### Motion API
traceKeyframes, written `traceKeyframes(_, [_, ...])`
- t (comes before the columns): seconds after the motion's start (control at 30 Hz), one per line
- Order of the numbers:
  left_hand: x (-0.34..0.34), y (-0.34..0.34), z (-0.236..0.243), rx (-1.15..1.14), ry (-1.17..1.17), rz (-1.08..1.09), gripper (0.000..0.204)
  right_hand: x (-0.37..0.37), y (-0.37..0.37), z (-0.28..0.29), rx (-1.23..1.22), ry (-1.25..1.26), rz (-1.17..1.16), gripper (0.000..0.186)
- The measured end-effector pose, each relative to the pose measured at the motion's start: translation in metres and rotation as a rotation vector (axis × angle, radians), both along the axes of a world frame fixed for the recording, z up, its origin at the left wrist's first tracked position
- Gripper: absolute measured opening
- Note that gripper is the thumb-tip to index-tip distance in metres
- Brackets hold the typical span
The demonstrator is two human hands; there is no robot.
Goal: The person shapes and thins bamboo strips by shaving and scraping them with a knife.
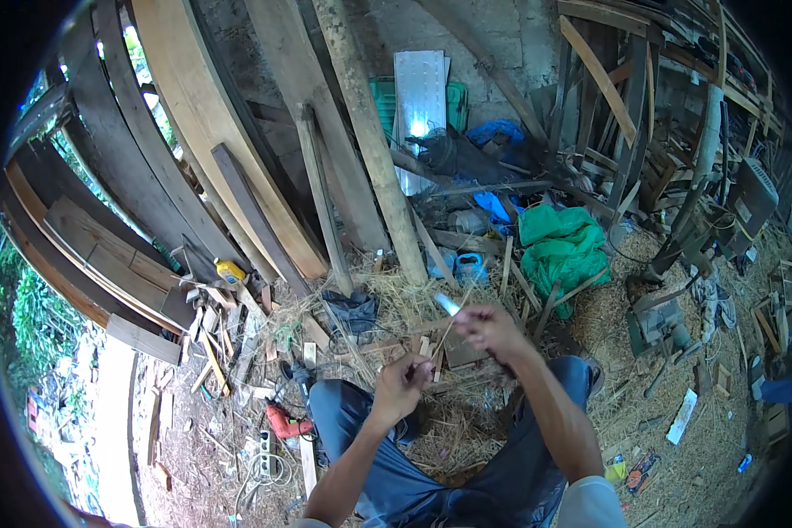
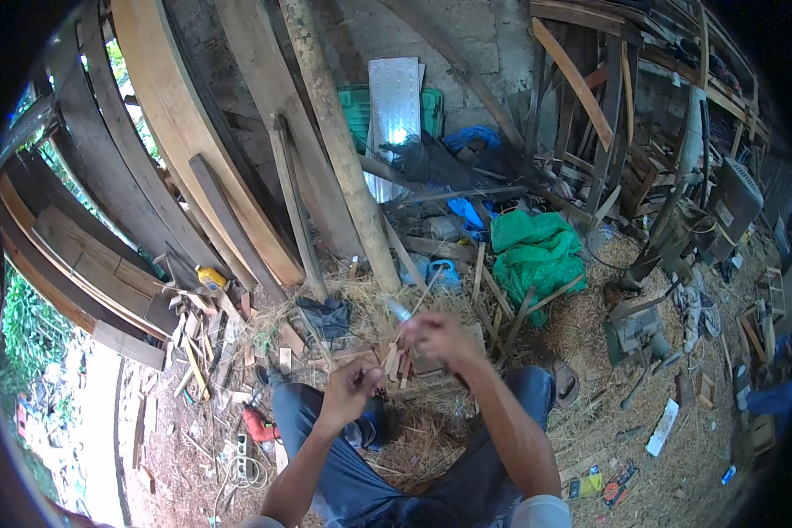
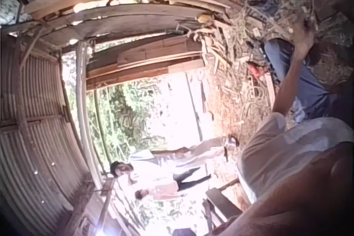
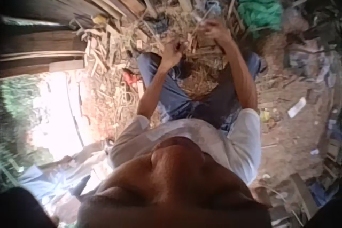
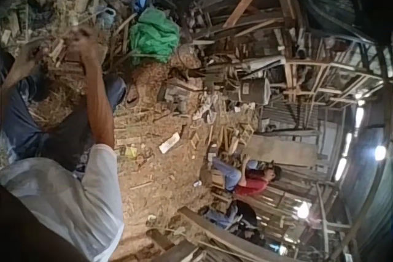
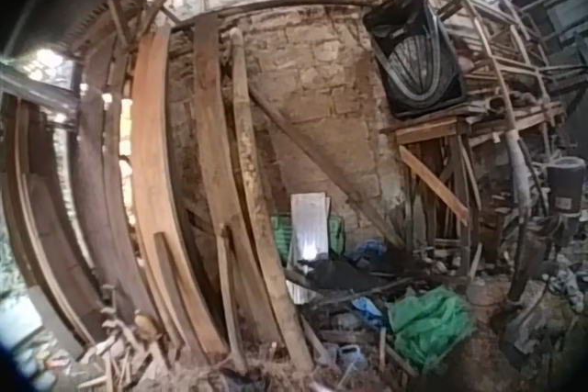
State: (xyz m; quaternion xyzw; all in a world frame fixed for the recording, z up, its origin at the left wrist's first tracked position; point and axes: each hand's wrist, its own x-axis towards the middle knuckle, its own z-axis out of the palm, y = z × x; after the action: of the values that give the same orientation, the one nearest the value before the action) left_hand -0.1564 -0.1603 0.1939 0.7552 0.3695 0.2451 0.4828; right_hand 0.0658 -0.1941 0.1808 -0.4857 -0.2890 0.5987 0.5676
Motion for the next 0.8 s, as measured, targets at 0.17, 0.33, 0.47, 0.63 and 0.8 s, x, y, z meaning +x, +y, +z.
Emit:
traceKeyframes(0.17, [-0.026, 0.003, -0.002, -0.148, -0.085, -0.024, 0.013, 0.028, -0.008, 0.019, 0.061, 0.044, -0.058, 0.022])
traceKeyframes(0.33, [-0.034, 0.022, -0.01, -0.231, -0.219, 0.023, 0.014, 0.003, -0.013, 0.005, 0.237, -0.032, -0.082, 0.023])
traceKeyframes(0.47, [-0.029, 0.025, -0.011, -0.226, -0.256, 0.015, 0.015, -0.02, -0.009, 0.006, 0.173, -0.078, -0.064, 0.028])
traceKeyframes(0.63, [-0.022, 0.016, -0.007, -0.242, -0.26, -0.064, 0.015, -0.033, -0.01, 0.019, 0.137, -0.124, -0.003, 0.039])
traceKeyframes(0.8, [-0.024, 0.012, -0.017, -0.254, -0.185, -0.132, 0.016, -0.035, -0.006, 0.015, 0.184, -0.084, 0.035, 0.028])
